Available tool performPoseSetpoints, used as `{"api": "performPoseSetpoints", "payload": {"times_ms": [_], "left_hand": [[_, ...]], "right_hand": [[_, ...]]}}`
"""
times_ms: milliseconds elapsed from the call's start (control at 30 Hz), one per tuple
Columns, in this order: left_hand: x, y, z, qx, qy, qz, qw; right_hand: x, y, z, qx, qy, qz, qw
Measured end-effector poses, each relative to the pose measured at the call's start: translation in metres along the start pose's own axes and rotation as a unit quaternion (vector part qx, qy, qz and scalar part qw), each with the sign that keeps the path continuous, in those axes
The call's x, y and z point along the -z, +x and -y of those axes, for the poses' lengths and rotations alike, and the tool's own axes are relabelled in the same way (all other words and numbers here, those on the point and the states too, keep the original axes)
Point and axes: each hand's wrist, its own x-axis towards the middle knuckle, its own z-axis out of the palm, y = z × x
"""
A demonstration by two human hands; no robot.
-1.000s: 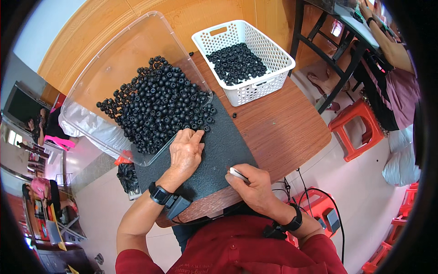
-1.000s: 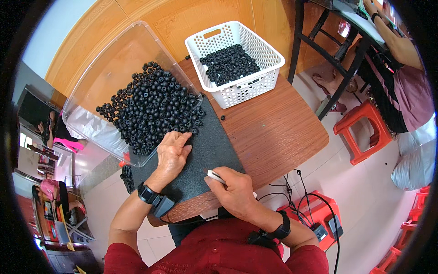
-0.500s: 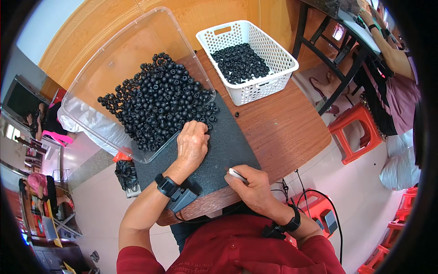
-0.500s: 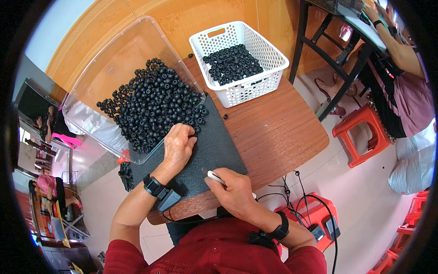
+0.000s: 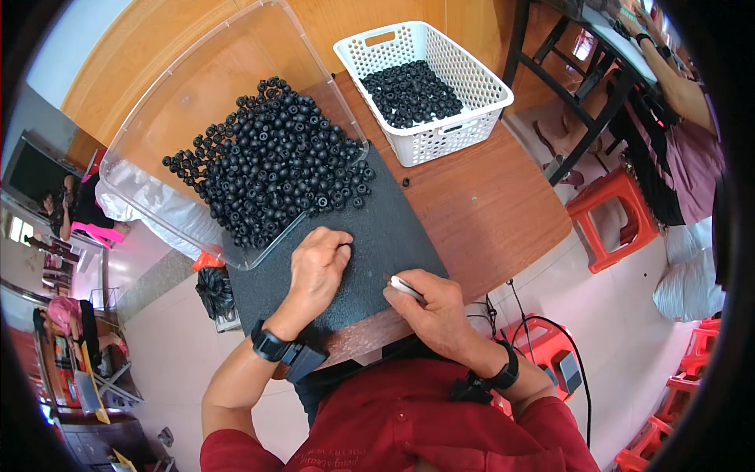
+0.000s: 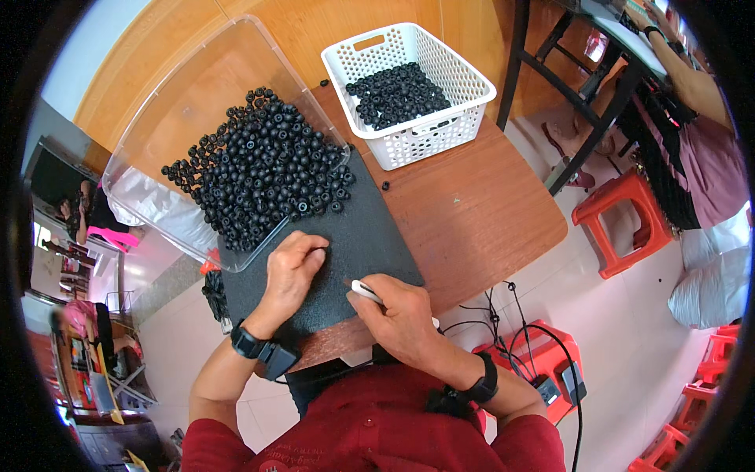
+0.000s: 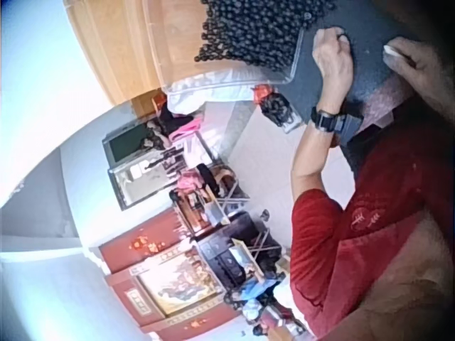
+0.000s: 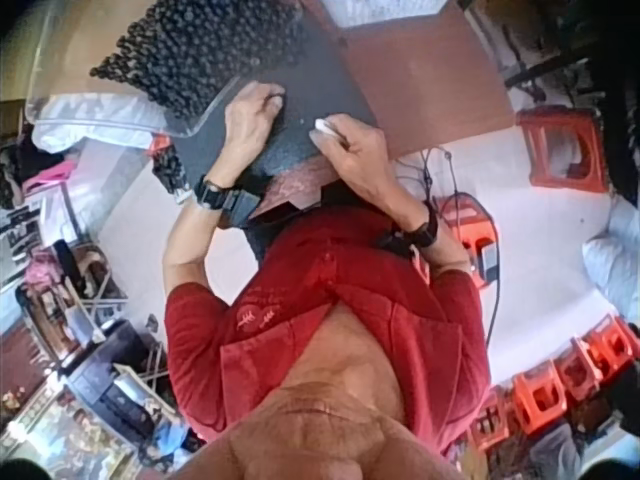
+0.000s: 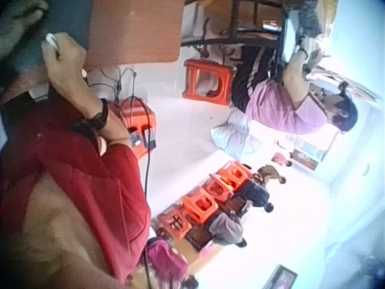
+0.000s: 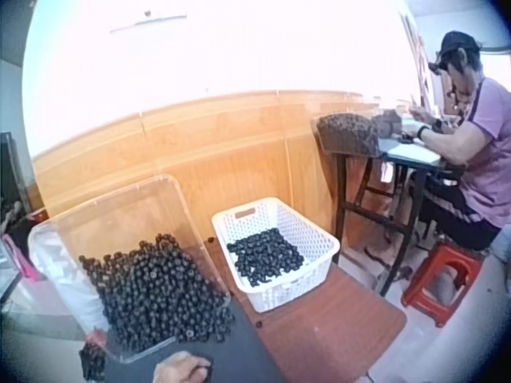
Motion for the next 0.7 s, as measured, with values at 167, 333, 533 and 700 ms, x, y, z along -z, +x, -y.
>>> {"api": "performPoseSetpoints", "payload": {"times_ms": [167,333,533,700], "left_hand": [[0.020,-0.023,-0.018,0.311,-0.482,0.004,0.819],[0.028,-0.036,-0.030,0.349,-0.590,-0.005,0.729],[0.026,-0.048,-0.034,0.315,-0.627,-0.014,0.712],[0.027,-0.051,-0.039,0.288,-0.639,-0.039,0.712]], "right_hand": [[-0.009,0.008,0.003,0.016,-0.002,-0.004,1.000],[-0.026,0.014,0.002,0.029,-0.016,-0.002,0.999],[-0.034,0.012,-0.003,0.028,-0.069,0.035,0.997],[-0.036,0.014,-0.002,0.077,-0.104,0.034,0.991]]}}
